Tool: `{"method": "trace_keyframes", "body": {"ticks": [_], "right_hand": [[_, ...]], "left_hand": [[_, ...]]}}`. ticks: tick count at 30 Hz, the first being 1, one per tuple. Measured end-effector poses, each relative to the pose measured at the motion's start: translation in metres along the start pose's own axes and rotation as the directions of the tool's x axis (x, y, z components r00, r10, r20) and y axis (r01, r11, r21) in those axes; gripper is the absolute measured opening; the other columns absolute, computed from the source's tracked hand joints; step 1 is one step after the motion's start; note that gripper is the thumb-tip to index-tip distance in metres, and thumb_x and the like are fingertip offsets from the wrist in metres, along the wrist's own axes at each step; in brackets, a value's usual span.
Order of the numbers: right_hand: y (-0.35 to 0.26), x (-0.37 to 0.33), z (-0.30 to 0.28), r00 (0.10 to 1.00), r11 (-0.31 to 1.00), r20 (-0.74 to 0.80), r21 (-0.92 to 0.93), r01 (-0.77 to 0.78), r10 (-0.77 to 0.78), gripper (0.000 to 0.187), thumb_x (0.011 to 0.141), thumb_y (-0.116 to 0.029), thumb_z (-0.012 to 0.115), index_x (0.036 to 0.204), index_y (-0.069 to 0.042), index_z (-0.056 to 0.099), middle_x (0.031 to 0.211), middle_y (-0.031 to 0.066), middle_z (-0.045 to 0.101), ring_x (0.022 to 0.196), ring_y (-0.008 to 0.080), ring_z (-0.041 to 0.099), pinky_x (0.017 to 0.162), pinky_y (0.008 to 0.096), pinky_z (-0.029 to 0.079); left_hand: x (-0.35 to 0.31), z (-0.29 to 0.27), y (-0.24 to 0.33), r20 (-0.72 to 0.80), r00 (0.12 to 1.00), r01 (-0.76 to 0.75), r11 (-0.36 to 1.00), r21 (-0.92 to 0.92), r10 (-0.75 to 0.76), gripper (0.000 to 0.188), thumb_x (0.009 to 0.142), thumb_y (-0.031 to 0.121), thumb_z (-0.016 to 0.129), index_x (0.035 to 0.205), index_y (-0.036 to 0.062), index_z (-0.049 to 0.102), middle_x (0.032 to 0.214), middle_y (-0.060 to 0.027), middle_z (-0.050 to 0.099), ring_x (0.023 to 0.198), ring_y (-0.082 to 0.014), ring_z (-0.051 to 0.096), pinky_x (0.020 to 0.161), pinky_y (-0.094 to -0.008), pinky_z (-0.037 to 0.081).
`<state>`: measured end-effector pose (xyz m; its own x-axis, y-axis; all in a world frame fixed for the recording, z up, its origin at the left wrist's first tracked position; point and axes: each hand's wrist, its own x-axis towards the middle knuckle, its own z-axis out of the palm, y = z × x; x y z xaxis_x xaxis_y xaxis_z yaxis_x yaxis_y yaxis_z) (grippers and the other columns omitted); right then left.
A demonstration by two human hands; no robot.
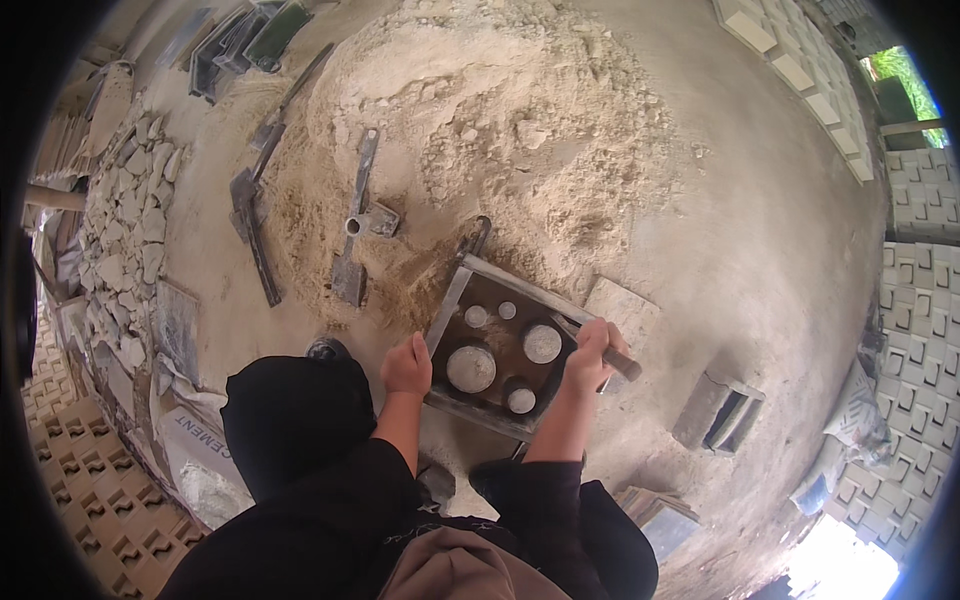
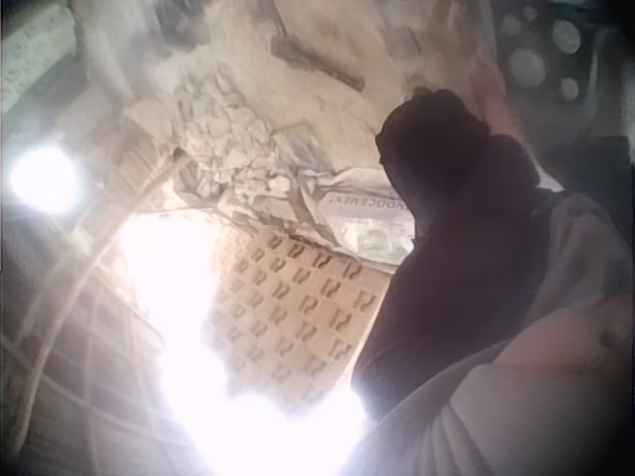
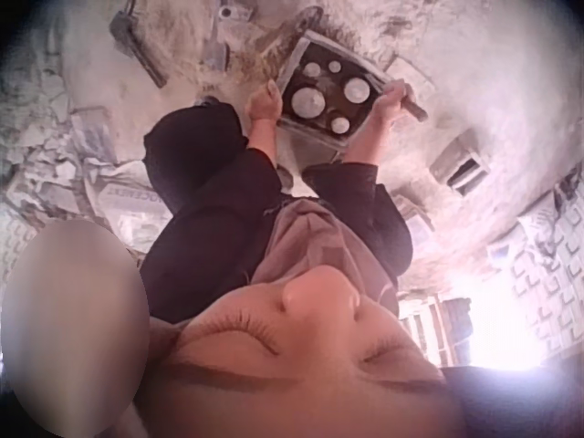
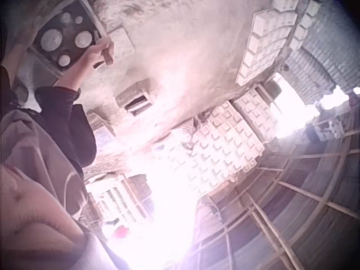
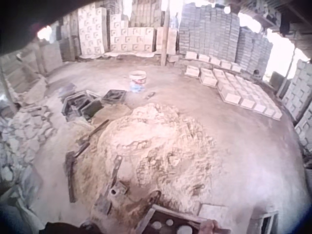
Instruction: The person cleans out circular openings in a square metal mold using a small stick, removes the excess material, and then lifts the lid off the mold.
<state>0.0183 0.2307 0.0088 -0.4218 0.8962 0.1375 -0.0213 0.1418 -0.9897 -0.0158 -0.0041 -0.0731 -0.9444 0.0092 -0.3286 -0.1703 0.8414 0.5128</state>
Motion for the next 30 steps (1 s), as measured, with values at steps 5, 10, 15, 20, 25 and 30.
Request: {"method": "trace_keyframes", "body": {"ticks": [5,10,15,20,25,30], "right_hand": [[-0.016,0.01,-0.005,0.986,0.975,0.14,0.217,0.055,-0.086,0.033,0.081,-0.007,0.044,0.052,-0.01,0.029,0.043,0.0002,0.029,0.039,0.0104,0.027,0.039,0.0269,0.022],[-0.005,-0.001,0.02,0.942,0.989,0.332,-0.125,0.085,-0.039,0.024,0.073,-0.006,0.046,0.05,-0.001,0.041,0.044,0.0016,0.037,0.039,0.0098,0.033,0.04,0.0252,0.03],[-0.033,0.008,0.025,0.762,0.999,0.648,0.043,-0.015,-0.016,0.018,0.066,-0.006,0.049,0.05,-0.001,0.041,0.047,0.0034,0.039,0.044,0.0102,0.036,0.042,0.0262,0.027],[-0.029,0.006,0.049,0.623,0.983,0.77,0.03,0.179,-0.137,0.018,0.067,-0.003,0.051,0.056,-0.002,0.036,0.052,0.0039,0.033,0.048,0.0145,0.032,0.045,0.0292,0.023],[-0.053,-0.002,0.048,0.649,0.984,0.745,0.178,0.032,-0.156,0.026,0.073,-0.007,0.051,0.053,-0.002,0.036,0.049,0.0022,0.034,0.044,0.0129,0.03,0.042,0.0282,0.02],[-0.028,-0.021,0.047,0.736,1.0,0.676,-0.026,0.014,0.007,0.037,0.082,-0.014,0.047,0.047,-0.003,0.038,0.045,0.0031,0.04,0.039,0.0113,0.037,0.039,0.025,0.025]], "left_hand": [[0.0,0.0,-0.003,-0.034,0.999,-0.013,1.0,-0.001,0.013,0.037,0.089,0.035,0.037,0.076,0.0113,0.062,0.07,-0.0158,0.06,0.068,-0.0385,0.056,0.061,-0.0484,0.044],[-0.001,-0.004,0.0,0.0,1.0,0.01,1.0,-0.025,-0.01,0.036,0.088,0.035,0.038,0.075,0.0107,0.061,0.07,-0.0159,0.06,0.068,-0.0379,0.056,0.061,-0.0479,0.044],[-0.001,-0.001,-0.002,-0.038,0.999,0.004,0.999,-0.05,-0.005,0.035,0.088,0.034,0.04,0.072,0.01,0.06,0.068,-0.0158,0.059,0.066,-0.0377,0.056,0.06,-0.0478,0.044],[0.0,0.0,-0.001,-0.059,0.998,-0.017,0.998,-0.063,0.013,0.035,0.087,0.035,0.041,0.07,0.0096,0.059,0.067,-0.0157,0.059,0.065,-0.0376,0.056,0.059,-0.0474,0.044],[-0.003,0.001,-0.005,-0.05,0.999,-0.008,0.999,-0.053,0.005,0.035,0.087,0.035,0.042,0.07,0.0096,0.059,0.067,-0.0157,0.059,0.065,-0.0371,0.057,0.059,-0.0476,0.044],[-0.002,0.0,-0.001,-0.039,0.999,0.008,0.998,-0.065,-0.011,0.036,0.087,0.036,0.042,0.067,0.0094,0.058,0.067,-0.0155,0.059,0.065,-0.0371,0.057,0.058,-0.0476,0.044]]}}
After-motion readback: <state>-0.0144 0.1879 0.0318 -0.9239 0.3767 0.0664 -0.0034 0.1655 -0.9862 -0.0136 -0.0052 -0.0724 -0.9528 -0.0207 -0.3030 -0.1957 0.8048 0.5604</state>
